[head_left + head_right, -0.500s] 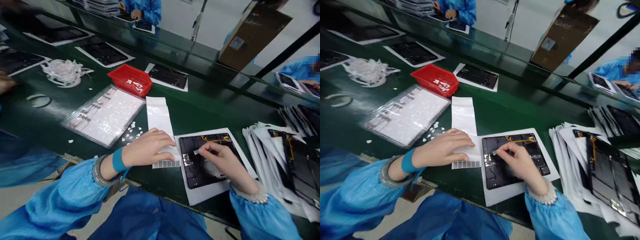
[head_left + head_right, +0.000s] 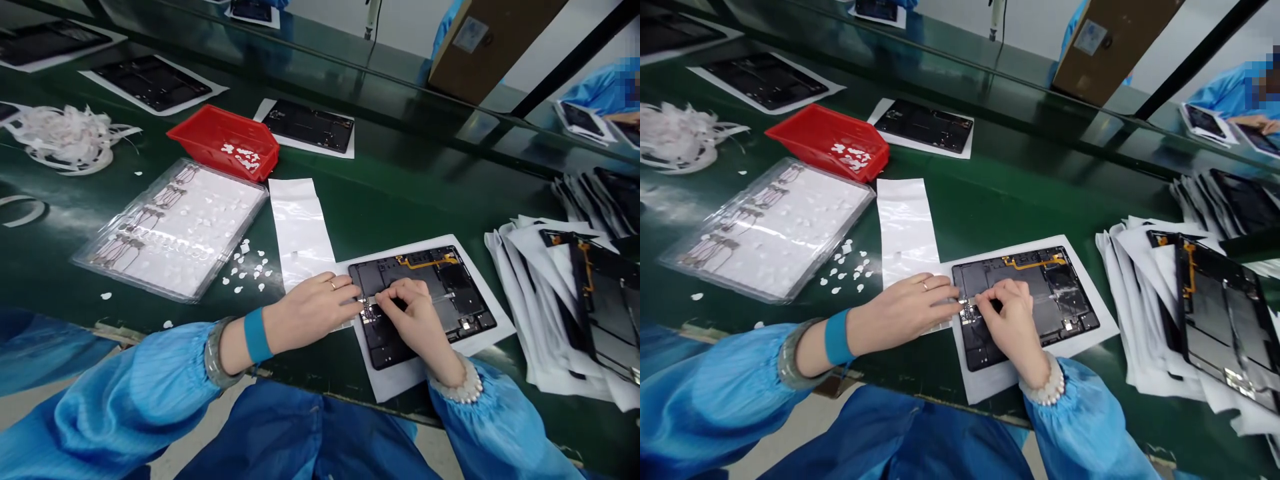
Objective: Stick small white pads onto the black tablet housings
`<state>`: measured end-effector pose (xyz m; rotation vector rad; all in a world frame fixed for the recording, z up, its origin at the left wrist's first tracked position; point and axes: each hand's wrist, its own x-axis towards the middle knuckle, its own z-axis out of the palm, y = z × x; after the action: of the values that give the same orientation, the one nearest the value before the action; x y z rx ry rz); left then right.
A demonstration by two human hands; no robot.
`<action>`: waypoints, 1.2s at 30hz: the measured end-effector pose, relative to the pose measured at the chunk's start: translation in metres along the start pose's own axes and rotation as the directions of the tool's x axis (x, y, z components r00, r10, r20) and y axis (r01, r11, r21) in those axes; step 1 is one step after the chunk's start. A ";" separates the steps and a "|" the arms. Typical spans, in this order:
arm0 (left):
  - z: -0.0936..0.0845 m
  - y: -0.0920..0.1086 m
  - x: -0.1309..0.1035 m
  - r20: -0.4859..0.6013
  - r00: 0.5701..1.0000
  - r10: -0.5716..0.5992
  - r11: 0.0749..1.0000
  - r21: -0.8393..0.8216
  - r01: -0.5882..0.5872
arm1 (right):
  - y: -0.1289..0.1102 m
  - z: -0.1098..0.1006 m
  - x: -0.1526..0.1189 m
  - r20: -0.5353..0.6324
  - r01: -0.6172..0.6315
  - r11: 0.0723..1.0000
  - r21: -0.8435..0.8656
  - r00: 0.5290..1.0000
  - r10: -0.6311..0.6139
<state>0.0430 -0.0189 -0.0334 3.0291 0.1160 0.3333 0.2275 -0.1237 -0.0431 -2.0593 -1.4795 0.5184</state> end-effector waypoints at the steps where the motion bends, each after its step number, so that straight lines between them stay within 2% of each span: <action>1: 0.000 0.000 0.000 -0.002 1.000 -0.001 1.000 -0.002 0.001 | 0.000 0.000 0.000 -0.001 0.000 1.000 -0.006 1.000 0.000; 14: 0.001 0.001 -0.001 -0.021 1.000 -0.007 1.000 -0.003 0.007 | -0.003 0.000 0.000 0.006 -0.018 1.000 0.000 1.000 0.018; 36: 0.004 0.009 0.007 0.011 1.000 -0.028 0.998 0.048 0.028 | -0.002 0.000 0.000 0.016 0.045 0.994 -0.103 0.999 -0.044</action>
<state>0.0515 -0.0273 -0.0348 3.0730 0.1677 0.3146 0.2266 -0.1238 -0.0418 -2.1003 -1.5873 0.4478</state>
